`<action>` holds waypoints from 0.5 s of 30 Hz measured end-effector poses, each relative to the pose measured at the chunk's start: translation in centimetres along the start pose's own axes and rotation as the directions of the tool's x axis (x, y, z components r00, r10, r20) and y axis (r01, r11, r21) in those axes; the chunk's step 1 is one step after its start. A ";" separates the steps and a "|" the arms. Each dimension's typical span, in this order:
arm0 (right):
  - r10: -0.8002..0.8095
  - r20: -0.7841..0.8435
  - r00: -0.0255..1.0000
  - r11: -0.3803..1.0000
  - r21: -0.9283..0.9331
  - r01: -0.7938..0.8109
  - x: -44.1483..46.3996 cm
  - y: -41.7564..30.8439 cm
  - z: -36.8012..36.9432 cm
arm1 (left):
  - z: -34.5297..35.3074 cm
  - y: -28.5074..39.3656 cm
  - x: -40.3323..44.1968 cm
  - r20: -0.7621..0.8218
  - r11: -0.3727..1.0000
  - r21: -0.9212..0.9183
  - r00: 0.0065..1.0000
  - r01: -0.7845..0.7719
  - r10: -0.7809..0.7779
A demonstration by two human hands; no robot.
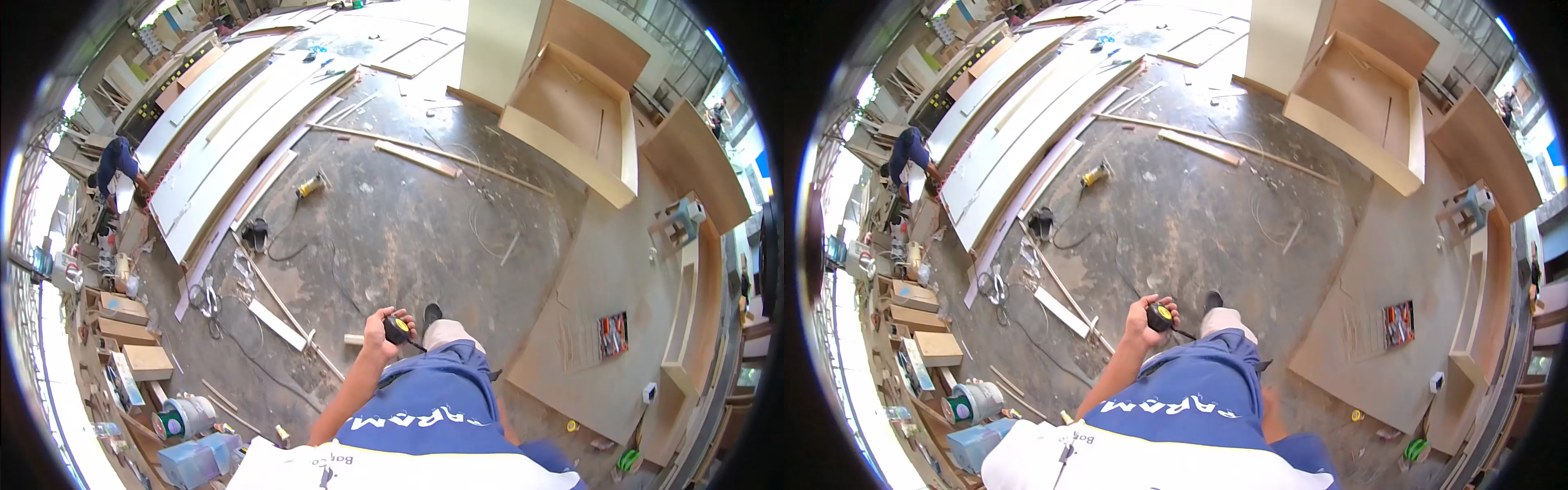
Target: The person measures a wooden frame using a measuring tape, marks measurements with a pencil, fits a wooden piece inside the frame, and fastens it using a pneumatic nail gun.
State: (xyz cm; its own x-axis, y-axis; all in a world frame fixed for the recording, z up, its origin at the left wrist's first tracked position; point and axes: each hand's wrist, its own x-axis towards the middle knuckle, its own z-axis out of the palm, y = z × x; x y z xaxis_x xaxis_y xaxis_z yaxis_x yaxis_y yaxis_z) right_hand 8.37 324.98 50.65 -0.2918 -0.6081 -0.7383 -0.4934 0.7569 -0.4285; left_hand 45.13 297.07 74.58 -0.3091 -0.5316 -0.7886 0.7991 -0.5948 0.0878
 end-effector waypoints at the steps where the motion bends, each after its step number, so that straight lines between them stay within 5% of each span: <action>1: -0.192 -0.008 0.981 0.973 -0.134 0.189 4.0 -3.2 -2.2 | 2.0 1.7 0.8 0.011 1.000 0.008 1.000 -0.029 0.029; 3: -0.379 -0.061 0.923 0.905 -0.230 0.357 13.2 -11.6 -6.6 | 4.4 4.4 2.5 0.069 0.996 -0.018 0.994 -0.083 0.084; 4: -0.178 -0.152 0.972 0.983 0.009 0.181 19.0 -15.4 -7.9 | 6.1 5.8 2.6 0.054 0.990 -0.059 0.990 -0.124 0.127; 5: -0.145 -0.127 0.981 0.988 0.027 0.150 19.9 -23.4 -12.1 | 7.4 7.4 3.0 0.051 0.981 -0.076 0.982 -0.178 0.182; 8: -0.422 -0.363 0.831 0.873 0.083 0.480 28.4 -39.7 -18.0 | 9.3 12.2 6.0 0.020 0.957 -0.193 0.975 -0.215 0.223; 9: -0.407 -0.368 0.836 0.862 0.149 0.485 29.3 -45.7 -19.4 | 9.9 13.9 7.2 0.008 0.941 -0.282 0.981 -0.185 0.196; 11: -0.467 -0.393 0.792 0.812 0.164 0.560 31.8 -55.7 -20.2 | 11.5 17.2 9.9 -0.076 0.927 -0.318 0.980 -0.200 0.185; 13: -0.462 -0.372 0.805 0.710 0.388 0.587 32.3 -64.9 -18.5 | 13.6 20.6 13.0 -0.156 0.913 -0.333 0.968 -0.236 0.194; 15: -0.549 -0.314 0.775 0.692 0.350 0.632 35.2 -70.0 -16.1 | 17.2 24.6 15.5 -0.169 0.913 -0.333 0.967 -0.236 0.188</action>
State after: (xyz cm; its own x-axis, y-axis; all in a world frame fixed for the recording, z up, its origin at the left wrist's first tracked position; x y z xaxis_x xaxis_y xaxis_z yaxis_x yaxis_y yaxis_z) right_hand 19.45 246.72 63.04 -0.2123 -0.9617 -0.1733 -0.2391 0.2231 -0.9450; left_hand 51.15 263.82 74.96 -0.0615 -0.5245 -0.8492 0.9742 -0.2167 0.0633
